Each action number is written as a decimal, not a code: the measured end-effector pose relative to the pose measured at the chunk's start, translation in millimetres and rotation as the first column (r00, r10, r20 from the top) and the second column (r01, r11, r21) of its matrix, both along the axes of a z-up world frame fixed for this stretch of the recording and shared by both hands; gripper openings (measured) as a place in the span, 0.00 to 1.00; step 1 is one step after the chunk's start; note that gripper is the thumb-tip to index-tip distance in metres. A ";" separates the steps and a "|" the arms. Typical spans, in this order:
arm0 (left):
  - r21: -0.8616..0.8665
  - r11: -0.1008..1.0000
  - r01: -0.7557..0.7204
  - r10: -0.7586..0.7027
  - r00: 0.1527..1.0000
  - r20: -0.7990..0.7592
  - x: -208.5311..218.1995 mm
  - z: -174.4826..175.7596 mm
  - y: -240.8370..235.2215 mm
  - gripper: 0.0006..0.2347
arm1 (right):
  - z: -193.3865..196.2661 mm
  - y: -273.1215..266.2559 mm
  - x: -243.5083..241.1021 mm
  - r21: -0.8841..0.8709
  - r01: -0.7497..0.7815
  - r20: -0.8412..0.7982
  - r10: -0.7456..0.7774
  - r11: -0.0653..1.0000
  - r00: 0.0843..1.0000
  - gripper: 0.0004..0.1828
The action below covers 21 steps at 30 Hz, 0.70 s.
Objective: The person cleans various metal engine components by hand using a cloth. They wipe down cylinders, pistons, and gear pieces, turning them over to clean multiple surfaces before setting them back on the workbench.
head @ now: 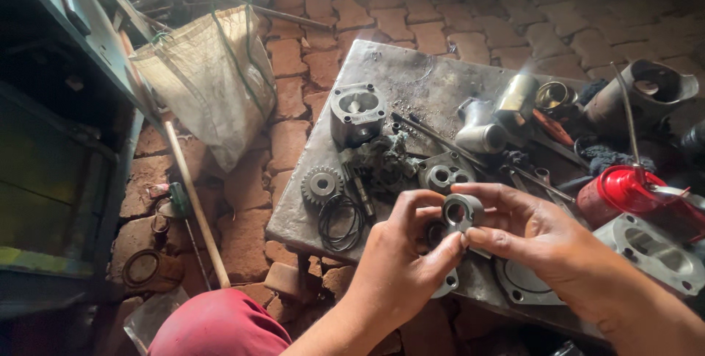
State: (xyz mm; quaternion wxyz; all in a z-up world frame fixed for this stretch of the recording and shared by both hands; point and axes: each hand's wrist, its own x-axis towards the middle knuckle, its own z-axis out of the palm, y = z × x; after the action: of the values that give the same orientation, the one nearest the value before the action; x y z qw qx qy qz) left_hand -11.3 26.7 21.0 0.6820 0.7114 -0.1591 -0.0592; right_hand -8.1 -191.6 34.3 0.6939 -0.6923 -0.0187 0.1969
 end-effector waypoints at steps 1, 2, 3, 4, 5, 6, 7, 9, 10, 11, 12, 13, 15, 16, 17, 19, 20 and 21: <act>-0.053 0.998 0.015 -0.016 1.000 -0.014 -0.7 -3.0 -2.2 0.16 | -3.9 -0.3 -0.9 0.001 -0.001 0.009 0.001 1.000 1.000 0.31; -0.105 0.994 0.029 -0.032 0.999 -0.026 -1.2 -6.1 -4.4 0.16 | -7.2 -0.6 -1.8 0.000 -0.005 0.011 0.005 1.000 1.000 0.31; -0.156 0.987 0.042 -0.049 0.998 -0.038 -1.7 -9.0 -6.6 0.17 | -10.0 0.0 -2.6 -0.001 -0.010 0.014 0.010 1.000 1.000 0.32; -0.202 0.979 0.039 -0.061 0.993 -0.103 -1.2 -11.2 -8.9 0.16 | -11.4 1.0 -2.4 -0.001 -0.015 0.020 0.015 1.000 1.000 0.32; -0.247 0.968 0.033 -0.076 0.983 -0.167 -0.8 -13.0 -10.8 0.15 | -12.1 2.8 -2.6 0.041 -0.045 0.074 0.041 0.998 0.996 0.34; -0.293 0.956 0.026 -0.096 0.969 -0.229 0.0 -14.7 -12.2 0.14 | -12.6 5.6 -2.5 0.078 -0.075 0.129 0.064 0.994 0.990 0.36; -0.307 0.951 0.040 -0.113 0.969 -0.222 1.3 -16.1 -11.6 0.14 | -12.2 8.4 -2.9 0.114 -0.107 0.185 0.085 0.988 0.979 0.38; -0.338 0.938 0.070 -0.147 0.967 -0.208 3.5 -17.8 -9.6 0.15 | -8.9 13.5 -5.9 0.014 -0.050 0.205 0.046 0.999 0.978 0.38; -0.336 0.940 0.067 -0.144 0.967 -0.210 4.1 -17.9 -8.9 0.15 | -6.7 16.1 -8.0 -0.035 -0.020 0.216 0.027 0.999 0.976 0.38; -0.333 0.941 0.065 -0.142 0.967 -0.212 4.7 -17.5 -8.0 0.16 | -4.0 18.3 -9.6 -0.057 0.033 0.195 -0.021 0.998 0.981 0.38; -0.330 0.942 0.062 -0.139 0.967 -0.214 5.3 -16.7 -7.5 0.16 | -1.1 19.9 -10.6 -0.081 0.085 0.174 -0.070 0.993 0.982 0.38; -0.301 0.952 0.054 -0.117 0.974 -0.193 5.6 -15.7 -6.8 0.15 | 1.9 21.2 -11.5 -0.106 0.136 0.154 -0.119 0.985 0.981 0.38; -0.245 0.969 0.031 -0.069 0.986 -0.151 4.7 -13.2 -5.6 0.14 | 8.4 22.7 -11.9 -0.140 0.185 0.185 -0.158 0.973 0.970 0.33; -0.227 0.974 0.020 -0.061 0.983 -0.174 4.1 -11.6 -4.1 0.12 | 11.6 23.6 -11.7 -0.156 0.209 0.201 -0.176 0.965 0.964 0.31; -0.209 0.978 0.010 -0.052 0.979 -0.197 3.5 -10.1 -2.6 0.11 | 14.4 24.6 -11.4 -0.232 0.221 0.269 -0.156 0.947 0.950 0.31; -0.173 0.985 -0.008 -0.026 0.981 -0.191 4.8 -8.4 -0.1 0.09 | 18.5 27.1 -12.9 -0.374 0.263 0.398 -0.103 0.890 0.912 0.29; -0.158 0.987 -0.019 -0.006 0.987 -0.160 6.8 -7.9 0.3 0.08 | 20.4 28.4 -13.7 -0.433 0.274 0.465 -0.047 0.859 0.884 0.30; -0.142 0.989 -0.031 0.012 0.992 -0.128 8.5 -7.8 0.7 0.08 | 22.3 29.8 -14.8 -0.489 0.288 0.525 0.013 0.823 0.851 0.30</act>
State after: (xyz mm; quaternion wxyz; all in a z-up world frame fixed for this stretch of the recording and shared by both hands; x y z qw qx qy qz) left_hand -2.9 27.3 13.2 0.7409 0.6567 -0.1115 -0.0854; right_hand -22.9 -161.8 56.6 0.4479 -0.8882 -0.0906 -0.0474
